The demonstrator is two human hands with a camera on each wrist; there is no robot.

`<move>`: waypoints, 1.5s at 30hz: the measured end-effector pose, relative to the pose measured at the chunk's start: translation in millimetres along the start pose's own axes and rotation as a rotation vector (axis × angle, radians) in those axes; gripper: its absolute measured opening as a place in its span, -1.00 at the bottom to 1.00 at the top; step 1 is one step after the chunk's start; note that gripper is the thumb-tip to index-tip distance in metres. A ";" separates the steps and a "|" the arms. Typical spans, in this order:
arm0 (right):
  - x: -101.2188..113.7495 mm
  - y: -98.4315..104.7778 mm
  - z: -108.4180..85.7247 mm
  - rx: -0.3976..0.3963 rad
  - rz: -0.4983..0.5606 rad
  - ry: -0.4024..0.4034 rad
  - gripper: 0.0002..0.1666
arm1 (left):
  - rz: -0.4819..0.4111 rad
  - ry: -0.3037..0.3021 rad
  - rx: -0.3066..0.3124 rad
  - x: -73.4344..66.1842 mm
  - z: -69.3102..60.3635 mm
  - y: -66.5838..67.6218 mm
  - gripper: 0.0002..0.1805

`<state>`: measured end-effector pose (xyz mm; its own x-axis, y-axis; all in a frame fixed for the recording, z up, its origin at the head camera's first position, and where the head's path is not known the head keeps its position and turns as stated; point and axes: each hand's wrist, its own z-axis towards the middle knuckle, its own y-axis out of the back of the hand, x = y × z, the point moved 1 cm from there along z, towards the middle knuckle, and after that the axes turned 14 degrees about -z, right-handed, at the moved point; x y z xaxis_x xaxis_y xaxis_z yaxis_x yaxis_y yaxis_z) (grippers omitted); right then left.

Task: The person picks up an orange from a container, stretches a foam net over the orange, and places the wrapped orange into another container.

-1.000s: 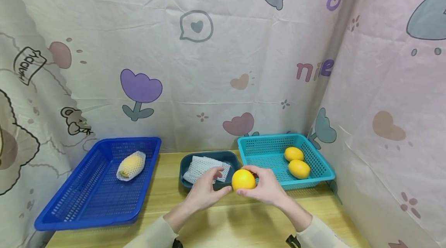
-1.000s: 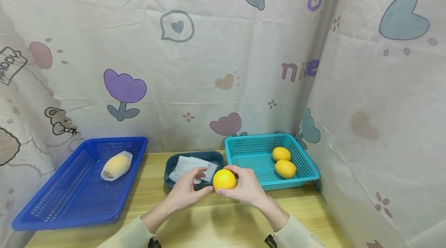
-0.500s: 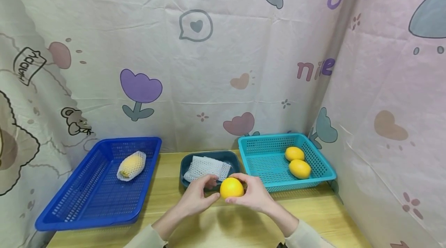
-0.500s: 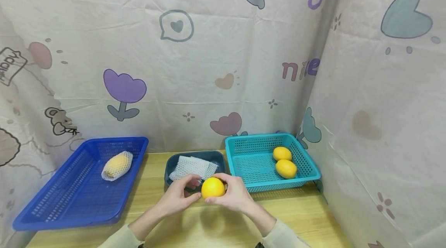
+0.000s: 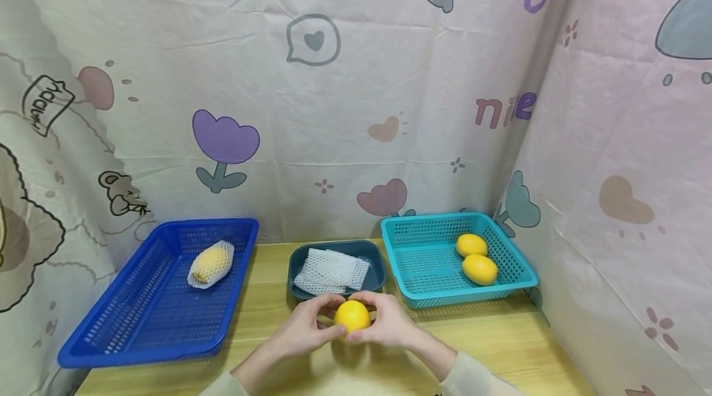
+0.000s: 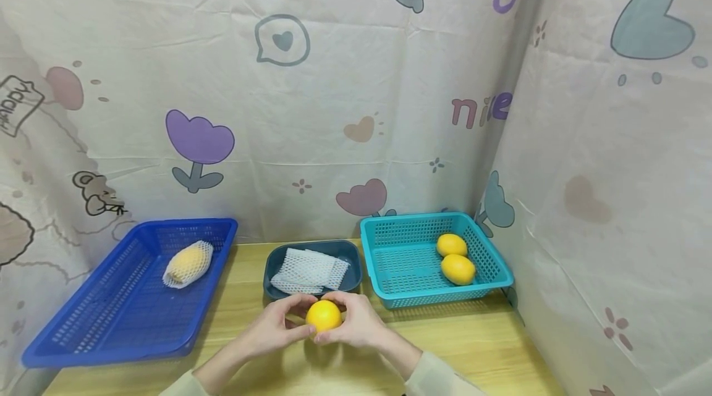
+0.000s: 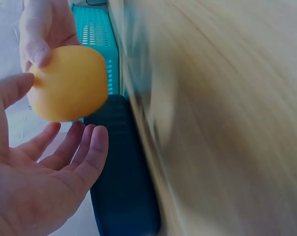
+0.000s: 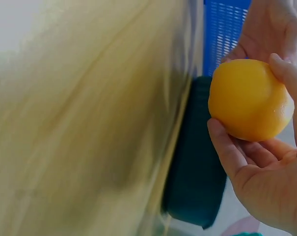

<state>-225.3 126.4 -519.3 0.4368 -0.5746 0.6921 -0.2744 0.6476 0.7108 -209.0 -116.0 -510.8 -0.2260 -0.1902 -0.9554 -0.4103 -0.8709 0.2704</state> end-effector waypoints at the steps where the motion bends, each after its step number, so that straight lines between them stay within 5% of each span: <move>1: 0.3 -2.6 1.4 0.006 0.006 0.006 -0.20 | -0.009 0.000 0.007 1.1 -0.5 0.0 -0.36; 11: -3.1 -19.5 9.4 0.020 -0.050 0.044 -0.20 | -0.069 0.013 0.001 8.6 -8.6 3.5 -0.40; 18: -5.0 -25.3 8.0 0.057 0.003 0.014 -0.18 | -0.040 0.034 0.002 14.9 -11.7 2.8 -0.41; 31: -3.8 -23.2 9.5 0.058 -0.127 0.059 -0.18 | -0.065 0.050 -0.001 17.7 -13.9 1.2 -0.39; 45: -2.5 -20.0 9.3 0.070 -0.132 0.077 -0.18 | -0.017 0.042 0.002 16.5 -11.0 6.0 -0.45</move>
<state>-228.9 110.2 -534.0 0.5366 -0.6105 0.5826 -0.2684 0.5311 0.8037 -205.5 -129.3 -526.3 -0.1813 -0.1941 -0.9641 -0.4152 -0.8735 0.2540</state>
